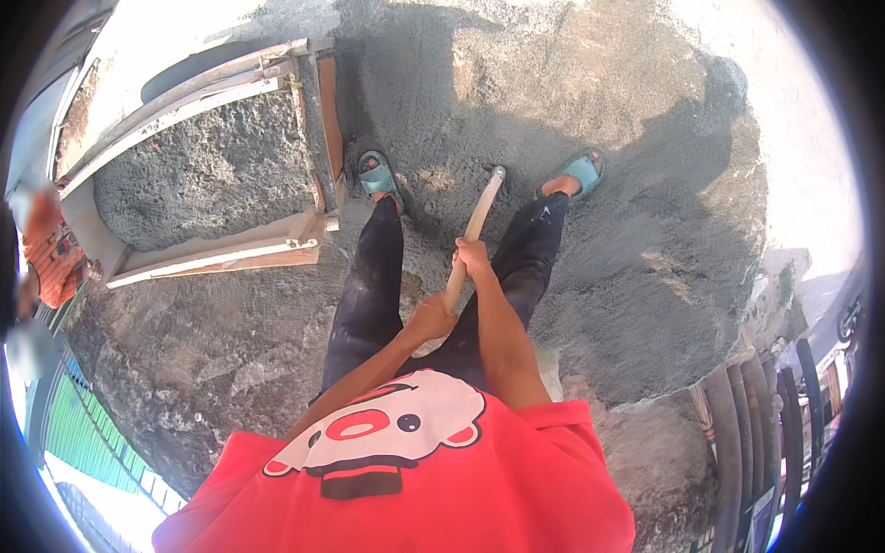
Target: The person uses a shovel to scoop wet concrete from a pile on the ground and load it into a wheelbarrow held by another worker. The process is repeated multiple times to fill the wheelbarrow.
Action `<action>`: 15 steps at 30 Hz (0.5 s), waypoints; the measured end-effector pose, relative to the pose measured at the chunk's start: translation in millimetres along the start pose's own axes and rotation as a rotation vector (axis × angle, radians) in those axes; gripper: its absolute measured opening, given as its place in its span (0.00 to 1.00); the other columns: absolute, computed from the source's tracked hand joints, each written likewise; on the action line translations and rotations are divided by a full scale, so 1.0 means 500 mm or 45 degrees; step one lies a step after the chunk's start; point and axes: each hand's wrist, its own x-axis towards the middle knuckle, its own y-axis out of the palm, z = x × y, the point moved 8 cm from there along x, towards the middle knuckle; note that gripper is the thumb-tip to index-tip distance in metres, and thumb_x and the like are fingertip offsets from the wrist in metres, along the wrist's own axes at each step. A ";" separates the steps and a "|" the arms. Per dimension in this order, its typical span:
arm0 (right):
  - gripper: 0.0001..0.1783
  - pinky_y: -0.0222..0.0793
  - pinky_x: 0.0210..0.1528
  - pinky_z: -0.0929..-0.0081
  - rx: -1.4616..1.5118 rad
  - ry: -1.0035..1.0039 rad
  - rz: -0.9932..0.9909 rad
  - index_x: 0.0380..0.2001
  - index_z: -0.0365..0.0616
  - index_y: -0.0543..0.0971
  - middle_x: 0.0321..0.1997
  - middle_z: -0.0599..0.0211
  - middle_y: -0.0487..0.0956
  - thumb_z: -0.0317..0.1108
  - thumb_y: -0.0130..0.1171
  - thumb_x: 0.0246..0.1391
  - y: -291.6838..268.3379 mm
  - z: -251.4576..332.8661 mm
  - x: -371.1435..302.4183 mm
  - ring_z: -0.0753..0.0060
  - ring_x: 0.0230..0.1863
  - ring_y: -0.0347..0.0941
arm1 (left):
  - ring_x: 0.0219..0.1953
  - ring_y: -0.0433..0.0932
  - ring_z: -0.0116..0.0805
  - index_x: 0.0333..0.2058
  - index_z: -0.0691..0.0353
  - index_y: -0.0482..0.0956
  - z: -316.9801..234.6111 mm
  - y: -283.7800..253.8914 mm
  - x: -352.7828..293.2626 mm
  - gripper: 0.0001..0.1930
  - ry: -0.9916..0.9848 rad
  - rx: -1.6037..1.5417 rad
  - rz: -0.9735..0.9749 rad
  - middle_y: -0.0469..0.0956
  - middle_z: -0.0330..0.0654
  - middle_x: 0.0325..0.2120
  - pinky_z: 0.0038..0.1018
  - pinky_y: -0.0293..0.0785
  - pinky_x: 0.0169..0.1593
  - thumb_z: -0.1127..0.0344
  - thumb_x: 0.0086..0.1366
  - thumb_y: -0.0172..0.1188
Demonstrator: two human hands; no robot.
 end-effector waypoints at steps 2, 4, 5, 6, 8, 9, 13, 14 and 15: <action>0.10 0.66 0.17 0.70 0.136 0.016 0.047 0.30 0.41 0.70 0.19 0.68 0.67 0.34 0.59 0.54 -0.034 -0.009 -0.023 0.71 0.17 0.67 | 0.44 0.77 0.58 0.47 0.70 0.67 -0.044 -0.003 -0.052 0.26 0.050 0.040 0.037 0.76 0.63 0.39 0.47 0.72 0.48 0.61 0.52 0.58; 0.09 0.68 0.19 0.69 0.194 -0.006 0.106 0.29 0.42 0.71 0.20 0.66 0.70 0.34 0.60 0.53 -0.049 -0.007 -0.080 0.70 0.19 0.69 | 0.42 0.78 0.58 0.46 0.72 0.67 -0.074 -0.017 -0.119 0.25 0.078 0.076 0.100 0.77 0.63 0.37 0.48 0.72 0.47 0.61 0.53 0.57; 0.09 0.69 0.20 0.69 0.230 -0.022 0.141 0.29 0.42 0.71 0.20 0.66 0.71 0.33 0.60 0.53 -0.052 -0.001 -0.117 0.69 0.19 0.69 | 0.41 0.78 0.58 0.47 0.71 0.66 -0.086 -0.029 -0.152 0.26 0.086 0.084 0.129 0.77 0.63 0.36 0.48 0.72 0.47 0.61 0.53 0.57; 0.09 0.69 0.21 0.68 0.262 -0.046 0.179 0.29 0.42 0.71 0.21 0.65 0.71 0.33 0.59 0.52 -0.052 0.003 -0.155 0.68 0.19 0.69 | 0.41 0.78 0.58 0.47 0.71 0.66 -0.096 -0.052 -0.199 0.26 0.098 0.089 0.152 0.77 0.63 0.36 0.48 0.73 0.46 0.61 0.53 0.57; 0.09 0.71 0.24 0.68 0.347 -0.088 0.289 0.30 0.42 0.71 0.22 0.64 0.73 0.32 0.60 0.51 -0.039 0.016 -0.220 0.67 0.21 0.70 | 0.38 0.79 0.57 0.46 0.71 0.68 -0.092 -0.090 -0.258 0.25 0.209 0.172 0.113 0.78 0.62 0.35 0.47 0.74 0.44 0.61 0.53 0.57; 0.09 0.71 0.26 0.68 0.385 -0.111 0.368 0.30 0.42 0.70 0.22 0.64 0.73 0.31 0.60 0.50 -0.027 0.035 -0.252 0.66 0.21 0.71 | 0.38 0.79 0.57 0.45 0.71 0.69 -0.093 -0.103 -0.287 0.24 0.277 0.202 0.124 0.78 0.61 0.34 0.47 0.74 0.43 0.61 0.52 0.57; 0.10 0.72 0.30 0.68 0.572 -0.201 0.515 0.32 0.42 0.69 0.24 0.63 0.73 0.29 0.59 0.48 -0.014 0.104 -0.237 0.65 0.25 0.72 | 0.38 0.79 0.56 0.43 0.70 0.73 -0.088 -0.222 -0.399 0.23 0.461 0.286 0.132 0.79 0.59 0.33 0.48 0.74 0.41 0.57 0.53 0.58; 0.11 0.72 0.30 0.68 0.631 -0.264 0.435 0.33 0.43 0.68 0.25 0.63 0.73 0.29 0.59 0.48 -0.013 0.129 -0.240 0.66 0.26 0.71 | 0.38 0.79 0.57 0.42 0.69 0.74 -0.078 -0.246 -0.414 0.26 0.603 0.273 0.111 0.79 0.59 0.33 0.46 0.74 0.41 0.50 0.54 0.60; 0.11 0.73 0.31 0.69 0.720 -0.331 0.345 0.33 0.44 0.68 0.25 0.63 0.72 0.29 0.58 0.48 -0.003 0.152 -0.256 0.66 0.27 0.71 | 0.40 0.80 0.55 0.41 0.70 0.77 -0.082 -0.313 -0.466 0.22 0.573 0.221 0.115 0.79 0.60 0.35 0.45 0.75 0.42 0.55 0.55 0.60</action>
